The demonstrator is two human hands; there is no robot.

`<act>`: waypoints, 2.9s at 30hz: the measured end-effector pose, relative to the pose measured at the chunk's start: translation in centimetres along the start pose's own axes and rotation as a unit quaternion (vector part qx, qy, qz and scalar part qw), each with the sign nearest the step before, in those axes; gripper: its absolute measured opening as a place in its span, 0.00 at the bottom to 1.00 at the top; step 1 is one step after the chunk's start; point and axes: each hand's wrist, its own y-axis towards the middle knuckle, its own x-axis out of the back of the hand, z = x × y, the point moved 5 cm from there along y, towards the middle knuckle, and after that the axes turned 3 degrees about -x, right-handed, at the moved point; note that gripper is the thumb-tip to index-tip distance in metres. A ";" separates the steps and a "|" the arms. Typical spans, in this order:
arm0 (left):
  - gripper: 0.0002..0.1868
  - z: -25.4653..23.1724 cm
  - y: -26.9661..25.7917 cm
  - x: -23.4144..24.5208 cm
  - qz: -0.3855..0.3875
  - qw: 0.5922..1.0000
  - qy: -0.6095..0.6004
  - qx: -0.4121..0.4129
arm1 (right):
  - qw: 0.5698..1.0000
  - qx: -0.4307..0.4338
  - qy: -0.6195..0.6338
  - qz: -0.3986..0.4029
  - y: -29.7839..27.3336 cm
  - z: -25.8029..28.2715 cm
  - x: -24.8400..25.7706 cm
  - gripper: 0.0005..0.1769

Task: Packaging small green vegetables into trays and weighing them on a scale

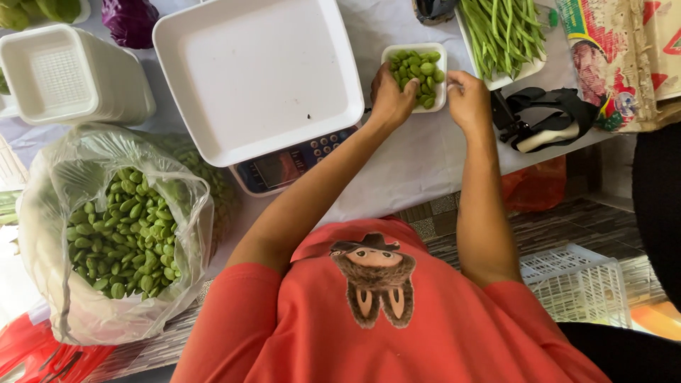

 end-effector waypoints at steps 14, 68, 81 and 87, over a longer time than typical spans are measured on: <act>0.36 -4.8 -8.6 8.0 0.101 0.991 -0.046 -0.078 | 0.997 0.013 0.028 0.074 -3.8 11.6 1.6 0.08; 0.14 4.0 -8.8 38.5 -0.161 0.963 0.188 -0.108 | 0.986 0.111 0.057 0.108 -7.4 27.6 -20.6 0.14; 0.17 2.9 -12.3 38.6 -0.099 0.967 0.206 -0.116 | 0.962 0.238 -0.131 0.012 -6.7 25.2 -17.9 0.14; 0.14 -0.6 -23.4 49.0 -0.140 0.964 0.172 -0.145 | 0.938 0.326 0.031 0.108 -13.2 36.0 -19.4 0.08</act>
